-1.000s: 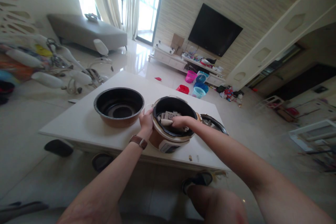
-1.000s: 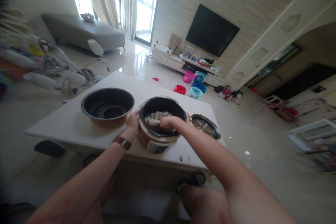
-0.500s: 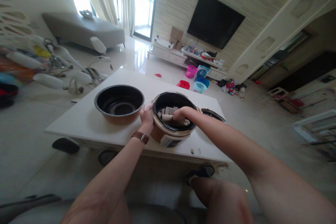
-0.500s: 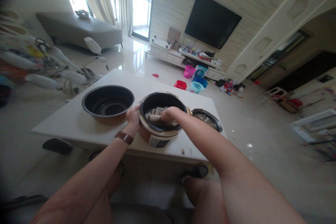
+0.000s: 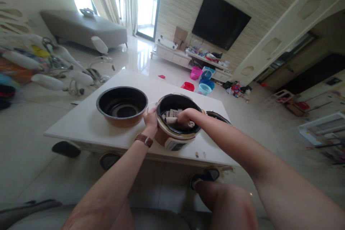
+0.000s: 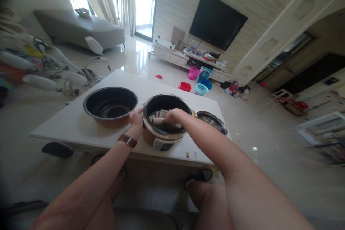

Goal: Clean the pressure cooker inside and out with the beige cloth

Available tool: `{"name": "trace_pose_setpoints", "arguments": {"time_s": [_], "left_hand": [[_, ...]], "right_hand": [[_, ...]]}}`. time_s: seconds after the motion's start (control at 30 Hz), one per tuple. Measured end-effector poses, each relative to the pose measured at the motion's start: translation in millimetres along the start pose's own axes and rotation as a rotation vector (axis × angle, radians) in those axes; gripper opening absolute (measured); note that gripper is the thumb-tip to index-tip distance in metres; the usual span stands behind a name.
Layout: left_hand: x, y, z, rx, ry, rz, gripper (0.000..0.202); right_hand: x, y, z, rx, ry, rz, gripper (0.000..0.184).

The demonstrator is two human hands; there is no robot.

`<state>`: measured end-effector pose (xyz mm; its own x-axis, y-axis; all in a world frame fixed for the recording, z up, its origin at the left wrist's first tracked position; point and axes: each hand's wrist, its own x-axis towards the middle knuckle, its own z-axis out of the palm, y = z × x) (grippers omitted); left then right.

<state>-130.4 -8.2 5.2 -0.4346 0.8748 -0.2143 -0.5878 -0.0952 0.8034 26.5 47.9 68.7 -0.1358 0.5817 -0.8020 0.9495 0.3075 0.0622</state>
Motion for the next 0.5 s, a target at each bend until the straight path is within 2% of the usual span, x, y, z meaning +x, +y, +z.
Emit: {"name": "trace_pose_setpoints", "arguments": {"time_s": [0.27,0.5], "left_hand": [[1.6,-1.4,-0.9,0.012,0.041,0.001,0.018],[5.0,-4.4,-0.9,0.033,0.024,0.015,0.018]], "right_hand": [[-3.7,-2.4,2.4,0.028,0.031,0.041,0.027],[-0.4,0.2,2.8,0.029,0.003,0.01,0.025]]}}
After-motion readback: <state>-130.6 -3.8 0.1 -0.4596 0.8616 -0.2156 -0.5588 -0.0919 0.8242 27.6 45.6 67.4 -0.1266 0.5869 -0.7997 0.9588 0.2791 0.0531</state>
